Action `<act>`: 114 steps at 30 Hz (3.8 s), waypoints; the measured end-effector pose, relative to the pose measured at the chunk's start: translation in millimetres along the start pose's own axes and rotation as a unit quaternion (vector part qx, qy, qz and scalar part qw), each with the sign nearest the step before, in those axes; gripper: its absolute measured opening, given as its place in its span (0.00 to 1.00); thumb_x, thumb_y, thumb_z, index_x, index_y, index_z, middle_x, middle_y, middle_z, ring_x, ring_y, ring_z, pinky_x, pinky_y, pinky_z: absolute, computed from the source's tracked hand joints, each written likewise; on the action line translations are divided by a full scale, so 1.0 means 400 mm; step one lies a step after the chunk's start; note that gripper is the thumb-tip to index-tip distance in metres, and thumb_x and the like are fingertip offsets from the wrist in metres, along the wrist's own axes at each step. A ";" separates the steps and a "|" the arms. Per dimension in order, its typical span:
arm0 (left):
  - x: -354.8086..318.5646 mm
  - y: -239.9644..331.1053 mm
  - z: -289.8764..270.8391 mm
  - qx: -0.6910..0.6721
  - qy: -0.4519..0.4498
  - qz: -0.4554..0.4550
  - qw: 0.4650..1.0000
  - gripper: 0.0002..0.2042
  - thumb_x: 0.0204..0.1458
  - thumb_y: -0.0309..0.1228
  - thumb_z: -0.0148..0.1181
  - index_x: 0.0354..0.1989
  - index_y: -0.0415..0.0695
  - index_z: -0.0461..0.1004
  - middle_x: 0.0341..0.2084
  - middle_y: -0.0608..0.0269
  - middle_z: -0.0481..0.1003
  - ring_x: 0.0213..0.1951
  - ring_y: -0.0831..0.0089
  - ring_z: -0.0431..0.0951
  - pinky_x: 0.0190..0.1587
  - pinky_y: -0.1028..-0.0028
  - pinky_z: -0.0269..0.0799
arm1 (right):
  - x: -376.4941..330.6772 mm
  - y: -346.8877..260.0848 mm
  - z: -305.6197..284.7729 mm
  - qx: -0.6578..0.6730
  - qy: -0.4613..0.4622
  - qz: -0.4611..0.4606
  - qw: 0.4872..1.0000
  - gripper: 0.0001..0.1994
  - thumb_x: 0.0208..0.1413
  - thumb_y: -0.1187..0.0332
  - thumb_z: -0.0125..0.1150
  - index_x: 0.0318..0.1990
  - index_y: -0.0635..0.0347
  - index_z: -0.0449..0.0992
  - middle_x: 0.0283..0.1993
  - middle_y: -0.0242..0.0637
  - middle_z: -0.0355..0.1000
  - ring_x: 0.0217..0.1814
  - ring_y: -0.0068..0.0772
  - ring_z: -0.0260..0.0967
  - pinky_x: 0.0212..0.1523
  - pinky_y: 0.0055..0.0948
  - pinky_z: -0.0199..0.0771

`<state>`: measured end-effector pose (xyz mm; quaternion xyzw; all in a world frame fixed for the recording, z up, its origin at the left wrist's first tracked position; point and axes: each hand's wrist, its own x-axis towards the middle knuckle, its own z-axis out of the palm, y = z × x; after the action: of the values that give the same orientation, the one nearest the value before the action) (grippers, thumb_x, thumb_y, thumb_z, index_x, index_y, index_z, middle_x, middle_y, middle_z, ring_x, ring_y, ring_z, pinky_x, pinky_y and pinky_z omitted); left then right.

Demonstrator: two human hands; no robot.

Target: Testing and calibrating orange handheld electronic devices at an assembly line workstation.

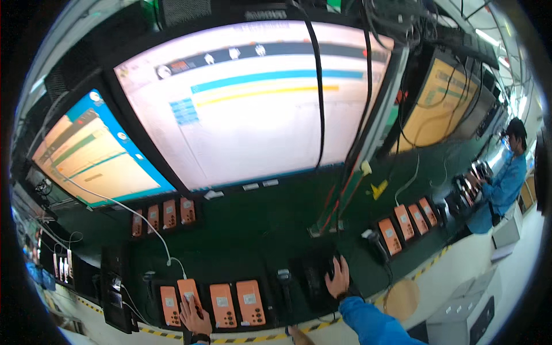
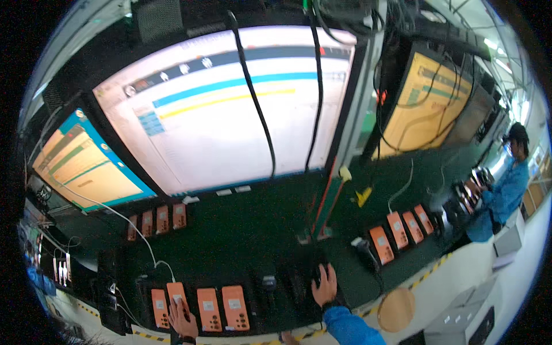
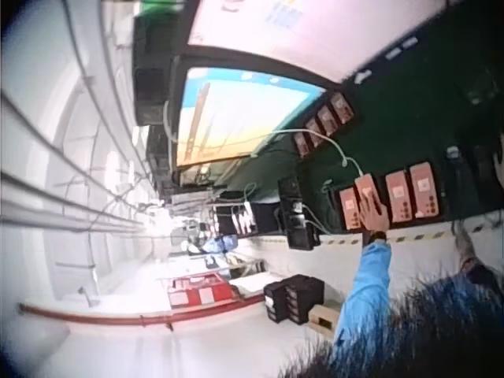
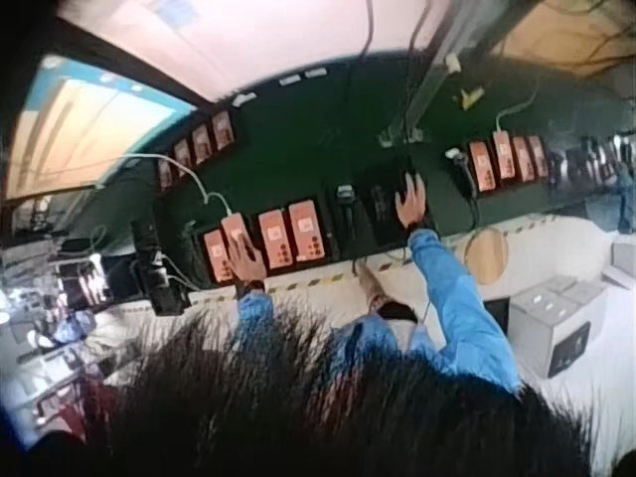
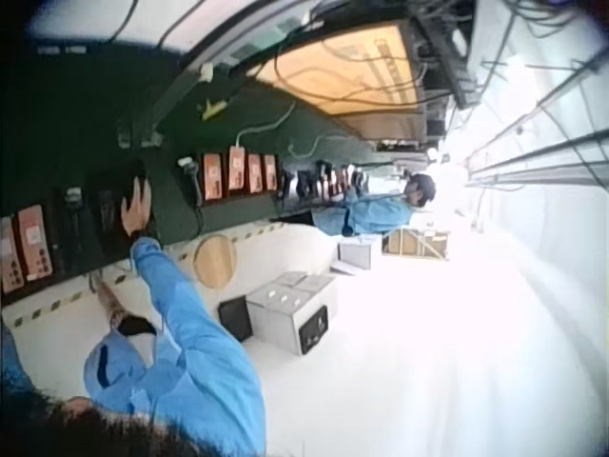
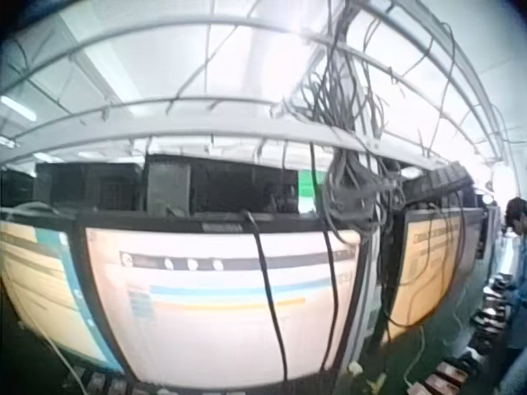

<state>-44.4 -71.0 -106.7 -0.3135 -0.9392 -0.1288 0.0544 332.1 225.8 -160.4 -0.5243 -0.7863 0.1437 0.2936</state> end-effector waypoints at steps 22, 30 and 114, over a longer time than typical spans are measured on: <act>-0.003 -0.020 -0.031 -0.017 0.003 0.057 0.998 0.29 0.55 0.41 0.52 0.67 0.57 0.58 0.65 0.56 0.59 0.61 0.53 0.63 0.61 0.49 0.56 | -0.043 -0.004 -0.026 0.007 0.115 -0.076 0.990 0.21 0.49 0.71 0.58 0.54 0.59 0.70 0.57 0.52 0.65 0.59 0.57 0.63 0.59 0.49 0.65; -0.010 -0.022 -0.025 -0.027 -0.001 0.049 0.998 0.31 0.54 0.44 0.52 0.68 0.58 0.57 0.67 0.55 0.56 0.63 0.49 0.60 0.62 0.44 0.53 | -0.040 -0.001 -0.030 0.017 0.081 -0.067 0.994 0.21 0.51 0.70 0.58 0.55 0.58 0.69 0.60 0.51 0.63 0.61 0.58 0.60 0.61 0.48 0.64; -0.007 -0.039 -0.007 -0.056 0.044 0.027 0.997 0.30 0.47 0.36 0.58 0.64 0.56 0.64 0.65 0.58 0.60 0.61 0.51 0.63 0.60 0.50 0.58 | -0.062 0.020 0.018 -0.017 0.009 -0.158 0.987 0.22 0.45 0.66 0.60 0.50 0.60 0.70 0.58 0.52 0.64 0.59 0.58 0.61 0.60 0.51 0.62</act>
<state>-51.4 -85.6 -107.6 -0.3356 -0.9183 -0.1933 0.0815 340.2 207.2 -177.9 -0.3998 -0.8588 0.0781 0.3105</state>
